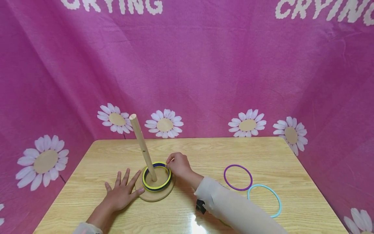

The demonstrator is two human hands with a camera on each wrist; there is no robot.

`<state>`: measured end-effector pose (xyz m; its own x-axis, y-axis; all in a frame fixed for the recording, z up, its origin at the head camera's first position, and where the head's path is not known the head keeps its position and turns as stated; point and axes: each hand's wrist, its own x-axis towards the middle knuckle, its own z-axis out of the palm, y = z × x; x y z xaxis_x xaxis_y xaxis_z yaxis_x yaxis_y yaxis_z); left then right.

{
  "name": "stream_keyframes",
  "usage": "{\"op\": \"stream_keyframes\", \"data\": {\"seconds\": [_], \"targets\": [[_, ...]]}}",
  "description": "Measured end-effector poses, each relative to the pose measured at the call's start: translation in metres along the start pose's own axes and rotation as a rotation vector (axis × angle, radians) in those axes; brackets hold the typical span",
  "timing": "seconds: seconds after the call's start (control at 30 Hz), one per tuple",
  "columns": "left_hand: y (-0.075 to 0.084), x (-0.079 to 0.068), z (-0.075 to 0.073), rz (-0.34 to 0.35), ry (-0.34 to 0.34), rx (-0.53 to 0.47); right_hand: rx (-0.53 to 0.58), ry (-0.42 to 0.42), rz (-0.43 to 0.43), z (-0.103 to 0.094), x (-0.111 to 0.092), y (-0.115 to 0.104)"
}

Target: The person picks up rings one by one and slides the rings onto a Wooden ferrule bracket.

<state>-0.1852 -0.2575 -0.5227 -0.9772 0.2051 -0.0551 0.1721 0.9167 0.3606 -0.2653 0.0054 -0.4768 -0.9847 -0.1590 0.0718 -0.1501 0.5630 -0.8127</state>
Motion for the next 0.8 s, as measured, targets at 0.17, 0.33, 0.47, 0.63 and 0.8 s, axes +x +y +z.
{"op": "stream_keyframes", "data": {"seconds": [0.17, 0.33, 0.47, 0.63, 0.8], "targets": [[0.0, 0.0, 0.002, 0.003, 0.0, 0.008, 0.048, -0.02, 0.008, 0.0, -0.002, 0.002], [0.003, -0.001, -0.002, -0.008, -0.004, 0.011, 0.055, -0.029, -0.009, -0.002, -0.004, 0.004], [0.001, -0.001, 0.0, -0.008, -0.004, 0.019, 0.052, -0.037, -0.011, -0.006, -0.005, 0.005], [-0.006, 0.001, 0.008, 0.007, 0.027, 0.021, 0.053, -0.043, -0.016, -0.016, -0.007, 0.01], [-0.005, 0.001, 0.006, 0.017, 0.031, 0.001, 0.07, -0.05, -0.027, -0.033, -0.01, 0.019]]}}
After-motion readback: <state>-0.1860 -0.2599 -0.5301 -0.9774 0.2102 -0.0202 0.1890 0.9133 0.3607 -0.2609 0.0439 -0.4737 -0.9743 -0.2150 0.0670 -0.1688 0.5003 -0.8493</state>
